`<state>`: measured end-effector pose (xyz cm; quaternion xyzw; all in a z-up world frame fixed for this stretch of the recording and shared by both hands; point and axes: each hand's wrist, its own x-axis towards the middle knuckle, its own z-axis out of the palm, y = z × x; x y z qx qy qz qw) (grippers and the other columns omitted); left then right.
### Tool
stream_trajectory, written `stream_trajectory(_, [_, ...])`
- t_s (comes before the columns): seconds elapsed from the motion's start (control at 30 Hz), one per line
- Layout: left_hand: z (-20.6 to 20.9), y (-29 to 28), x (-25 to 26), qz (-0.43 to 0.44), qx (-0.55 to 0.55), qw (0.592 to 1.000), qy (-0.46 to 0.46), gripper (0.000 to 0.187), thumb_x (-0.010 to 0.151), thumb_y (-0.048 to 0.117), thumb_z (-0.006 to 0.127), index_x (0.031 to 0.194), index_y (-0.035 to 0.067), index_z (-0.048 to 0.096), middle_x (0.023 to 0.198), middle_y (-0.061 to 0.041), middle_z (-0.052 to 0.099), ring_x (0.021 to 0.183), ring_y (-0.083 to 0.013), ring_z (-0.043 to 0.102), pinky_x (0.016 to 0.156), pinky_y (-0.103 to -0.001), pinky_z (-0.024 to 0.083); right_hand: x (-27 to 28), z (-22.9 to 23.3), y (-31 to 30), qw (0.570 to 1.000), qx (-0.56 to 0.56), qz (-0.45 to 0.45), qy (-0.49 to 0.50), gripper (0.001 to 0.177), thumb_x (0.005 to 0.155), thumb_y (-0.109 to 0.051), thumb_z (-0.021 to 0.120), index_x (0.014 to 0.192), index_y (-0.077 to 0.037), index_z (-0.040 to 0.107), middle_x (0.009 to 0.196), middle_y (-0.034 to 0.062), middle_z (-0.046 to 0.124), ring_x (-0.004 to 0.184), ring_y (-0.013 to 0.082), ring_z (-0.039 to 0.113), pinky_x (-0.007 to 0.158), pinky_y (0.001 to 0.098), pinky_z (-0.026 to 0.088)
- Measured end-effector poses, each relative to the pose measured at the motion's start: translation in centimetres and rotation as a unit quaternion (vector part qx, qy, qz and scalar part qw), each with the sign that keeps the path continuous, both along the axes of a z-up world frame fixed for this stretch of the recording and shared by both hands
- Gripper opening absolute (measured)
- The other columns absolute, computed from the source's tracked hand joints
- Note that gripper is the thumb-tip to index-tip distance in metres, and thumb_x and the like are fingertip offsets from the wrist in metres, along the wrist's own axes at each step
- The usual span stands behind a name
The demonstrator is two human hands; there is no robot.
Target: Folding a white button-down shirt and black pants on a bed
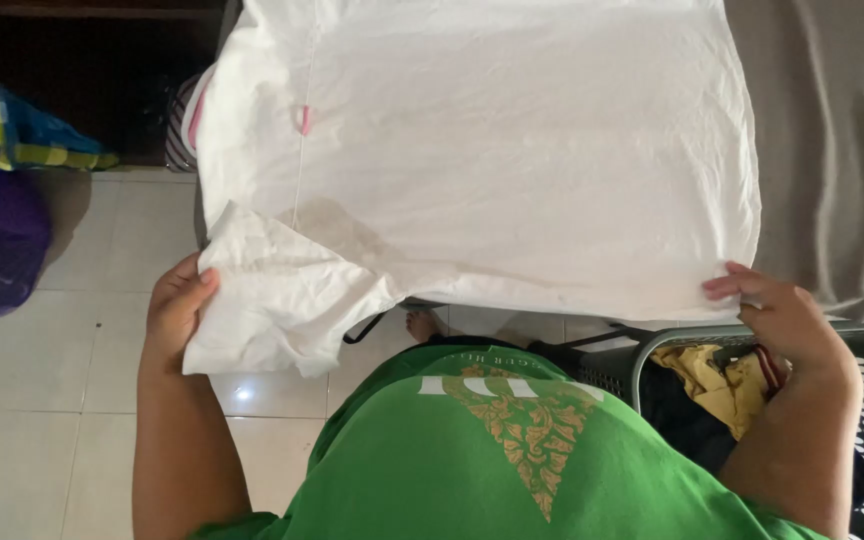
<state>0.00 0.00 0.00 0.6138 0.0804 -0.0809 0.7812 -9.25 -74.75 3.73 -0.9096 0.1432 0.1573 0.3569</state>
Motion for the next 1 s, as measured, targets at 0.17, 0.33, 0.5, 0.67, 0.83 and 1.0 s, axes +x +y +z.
stream_trajectory(0.17, [1.2,-2.5,2.4,0.028,0.007,0.999,0.02,0.045,0.091,0.029,0.07,0.131,0.007,0.066,0.113,-0.006,0.072,0.093,-0.0175,0.068,0.077,-0.027,0.054,2.4,0.6,4.6,0.911,-0.204,0.217,-0.284,0.045,0.081,0.009,0.053,0.107,-0.016,0.08,0.127,0.0025,0.073,0.121,0.0227,0.064,0.111,0.0442,0.049])
stream_trajectory(0.33, [0.3,-3.5,3.2,0.052,0.006,0.999,-0.017,0.032,0.1,0.023,0.068,0.128,0.006,0.065,0.097,-0.01,0.074,0.081,-0.0165,0.076,0.08,-0.031,0.064,4.0,-1.2,13.9,0.889,-0.121,0.295,-0.33,0.037,0.085,-0.019,0.072,0.121,-0.017,0.076,0.116,0.0116,0.072,0.113,0.0363,0.066,0.097,0.0481,0.05])
stream_trajectory(0.5, [-0.2,-2.6,2.1,0.047,0.037,0.998,-0.009,0.024,0.098,0.021,0.069,0.118,0.008,0.065,0.092,-0.006,0.072,0.079,-0.0136,0.075,0.079,-0.028,0.063,3.6,-4.4,14.9,0.841,-0.242,0.407,-0.264,0.054,0.073,-0.032,0.081,0.123,-0.051,0.068,0.161,0.0013,0.04,0.149,0.0325,0.038,0.12,0.0572,0.03])
stream_trajectory(0.67, [-3.5,0.8,0.4,0.021,0.065,0.997,0.025,0.025,0.093,0.02,0.069,0.114,0.007,0.069,0.095,-0.007,0.072,0.081,-0.016,0.07,0.074,-0.029,0.056,1.7,-6.1,11.7,0.823,-0.274,0.402,-0.292,0.042,0.075,-0.018,0.072,0.109,-0.044,0.073,0.163,0.0023,0.042,0.149,0.0296,0.041,0.122,0.0546,0.031])
stream_trajectory(0.83, [-3.2,1.0,-1.1,0.036,0.052,0.997,0.047,0.017,0.089,0.023,0.072,0.102,0.011,0.07,0.094,0.0,0.071,0.08,-0.0118,0.064,0.069,-0.023,0.048,0.9,-5.5,9.5,0.839,-0.202,0.365,-0.349,0.03,0.083,0.002,0.057,0.112,-0.001,0.064,0.15,0.0104,0.059,0.139,0.0257,0.055,0.12,0.0473,0.039])
stream_trajectory(1.0, [-2.6,0.7,-2.0,0.042,0.018,0.998,0.045,0.021,0.089,0.026,0.074,0.103,0.01,0.069,0.094,-0.002,0.072,0.077,-0.0135,0.065,0.065,-0.024,0.049,-0.4,-4.9,6.4,0.84,-0.276,0.305,-0.355,0.088,0.06,0.006,0.064,0.147,-0.001,0.051,0.151,0.0181,0.058,0.137,0.0311,0.058,0.118,0.0471,0.045])
